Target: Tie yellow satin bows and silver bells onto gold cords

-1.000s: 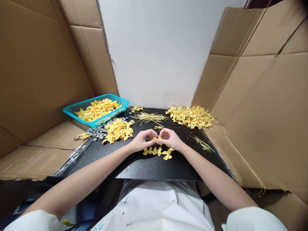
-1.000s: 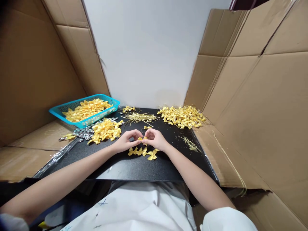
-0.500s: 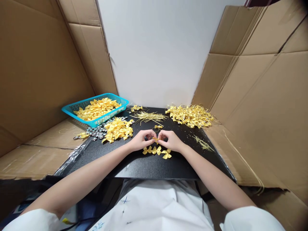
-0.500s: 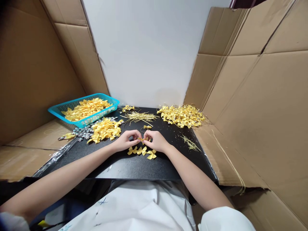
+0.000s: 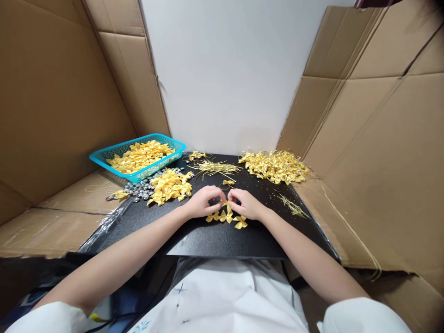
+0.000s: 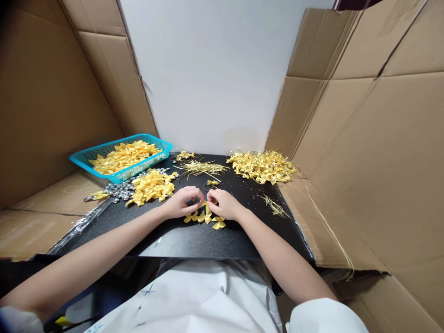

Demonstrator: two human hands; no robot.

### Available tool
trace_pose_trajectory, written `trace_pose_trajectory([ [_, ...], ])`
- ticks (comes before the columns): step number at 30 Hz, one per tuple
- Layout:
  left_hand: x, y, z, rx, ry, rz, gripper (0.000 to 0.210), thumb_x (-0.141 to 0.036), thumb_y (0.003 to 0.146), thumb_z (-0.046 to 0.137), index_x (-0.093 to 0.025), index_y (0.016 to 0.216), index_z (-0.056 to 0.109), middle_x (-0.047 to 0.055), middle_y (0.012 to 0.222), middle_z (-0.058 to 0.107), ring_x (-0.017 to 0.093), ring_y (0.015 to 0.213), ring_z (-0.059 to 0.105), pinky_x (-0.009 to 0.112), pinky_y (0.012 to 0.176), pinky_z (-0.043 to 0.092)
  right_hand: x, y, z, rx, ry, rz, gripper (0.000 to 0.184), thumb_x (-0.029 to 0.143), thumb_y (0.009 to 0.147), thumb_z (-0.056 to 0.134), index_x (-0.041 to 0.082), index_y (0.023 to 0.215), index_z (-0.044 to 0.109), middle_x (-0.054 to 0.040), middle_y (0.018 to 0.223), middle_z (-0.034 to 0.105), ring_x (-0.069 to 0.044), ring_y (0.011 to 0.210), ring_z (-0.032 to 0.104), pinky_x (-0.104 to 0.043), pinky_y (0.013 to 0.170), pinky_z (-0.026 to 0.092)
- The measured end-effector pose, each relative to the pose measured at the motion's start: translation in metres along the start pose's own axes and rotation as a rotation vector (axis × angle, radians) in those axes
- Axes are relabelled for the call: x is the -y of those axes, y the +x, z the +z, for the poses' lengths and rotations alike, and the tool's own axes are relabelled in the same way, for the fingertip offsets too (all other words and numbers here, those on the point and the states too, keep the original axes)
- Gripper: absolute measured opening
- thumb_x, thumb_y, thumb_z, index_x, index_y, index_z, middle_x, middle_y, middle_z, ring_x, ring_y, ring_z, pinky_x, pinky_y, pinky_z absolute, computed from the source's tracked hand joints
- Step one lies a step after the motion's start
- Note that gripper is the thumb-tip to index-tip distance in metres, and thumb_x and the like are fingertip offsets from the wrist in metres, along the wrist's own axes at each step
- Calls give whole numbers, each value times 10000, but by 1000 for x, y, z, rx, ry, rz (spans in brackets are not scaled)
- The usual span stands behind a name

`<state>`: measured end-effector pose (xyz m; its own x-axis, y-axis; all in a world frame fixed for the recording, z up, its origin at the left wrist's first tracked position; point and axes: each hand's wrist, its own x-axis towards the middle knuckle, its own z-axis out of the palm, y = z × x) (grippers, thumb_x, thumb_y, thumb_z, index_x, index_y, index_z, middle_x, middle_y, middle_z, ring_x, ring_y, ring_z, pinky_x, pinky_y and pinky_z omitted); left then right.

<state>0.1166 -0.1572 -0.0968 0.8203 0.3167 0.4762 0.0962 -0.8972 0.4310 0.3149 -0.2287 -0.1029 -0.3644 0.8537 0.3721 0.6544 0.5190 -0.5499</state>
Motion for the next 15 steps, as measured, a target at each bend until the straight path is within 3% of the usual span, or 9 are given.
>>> trace_pose_trajectory([
  [8, 1, 1, 1, 61, 39, -36, 155, -272, 894, 483, -170, 839, 586, 34, 782, 614, 151, 706, 516, 277, 717, 403, 2, -1, 2, 27, -53, -8, 84, 163, 822, 525, 195, 766, 473, 15, 717, 507, -137, 660, 454, -250, 643, 358],
  [15, 6, -1, 2, 92, -28, -93, 147, -309, 853, 565, -175, 826, 617, 12, 746, 577, 139, 692, 500, 250, 664, 399, 1, 0, 3, 48, -97, -15, 90, 173, 849, 534, 197, 782, 479, 5, 732, 533, -149, 689, 464, -264, 673, 355],
])
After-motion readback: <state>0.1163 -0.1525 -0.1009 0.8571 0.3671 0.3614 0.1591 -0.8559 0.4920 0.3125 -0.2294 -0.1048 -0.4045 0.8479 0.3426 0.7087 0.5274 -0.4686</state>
